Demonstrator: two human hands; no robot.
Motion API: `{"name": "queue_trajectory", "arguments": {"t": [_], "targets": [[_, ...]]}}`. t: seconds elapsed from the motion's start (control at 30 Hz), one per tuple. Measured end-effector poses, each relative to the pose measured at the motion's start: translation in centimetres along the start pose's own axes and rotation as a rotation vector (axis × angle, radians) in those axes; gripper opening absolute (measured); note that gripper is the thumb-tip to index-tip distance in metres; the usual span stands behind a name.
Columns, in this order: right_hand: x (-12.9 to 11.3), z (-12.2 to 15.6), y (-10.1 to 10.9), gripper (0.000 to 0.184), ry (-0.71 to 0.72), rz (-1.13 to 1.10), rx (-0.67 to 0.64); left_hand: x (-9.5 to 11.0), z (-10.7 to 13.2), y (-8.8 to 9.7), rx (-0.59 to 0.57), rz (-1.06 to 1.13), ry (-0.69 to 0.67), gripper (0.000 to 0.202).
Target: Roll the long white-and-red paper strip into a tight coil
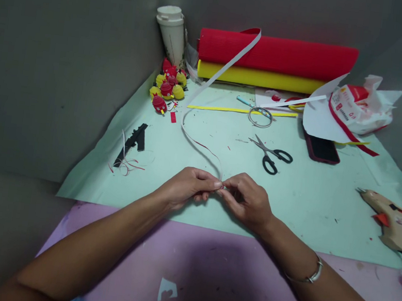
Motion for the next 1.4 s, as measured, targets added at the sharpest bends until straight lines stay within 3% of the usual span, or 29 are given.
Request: {"name": "queue_trajectory", "arguments": {"t": [0.63,0.97,1.4], "targets": [[0.35,0.07,-0.30,0.007,-0.043,-0.142,-0.129,0.03,0.01,-0.08,-0.060,-0.022,0.018,0.025],[-0.02,-0.16,0.14,0.008,0.002,-0.028,0.026,-0.12,-0.19,0.05,-0.007,0.039,0.013,0.023],[0.34,-0.18,-0.11,0.005,-0.072,-0.071,-0.045,-0.15,-0.18,0.08,-0.011,0.030,0.010,0.020]]}}
Point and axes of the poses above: each hand's wrist, its own z-axis away from the middle knuckle, its own y-axis out of the back of the hand, x = y × z, the point moved 6 cm from there along -z, towards the middle knuckle, and after that the axes turned 5 degrees about x, right-handed, at the moved point
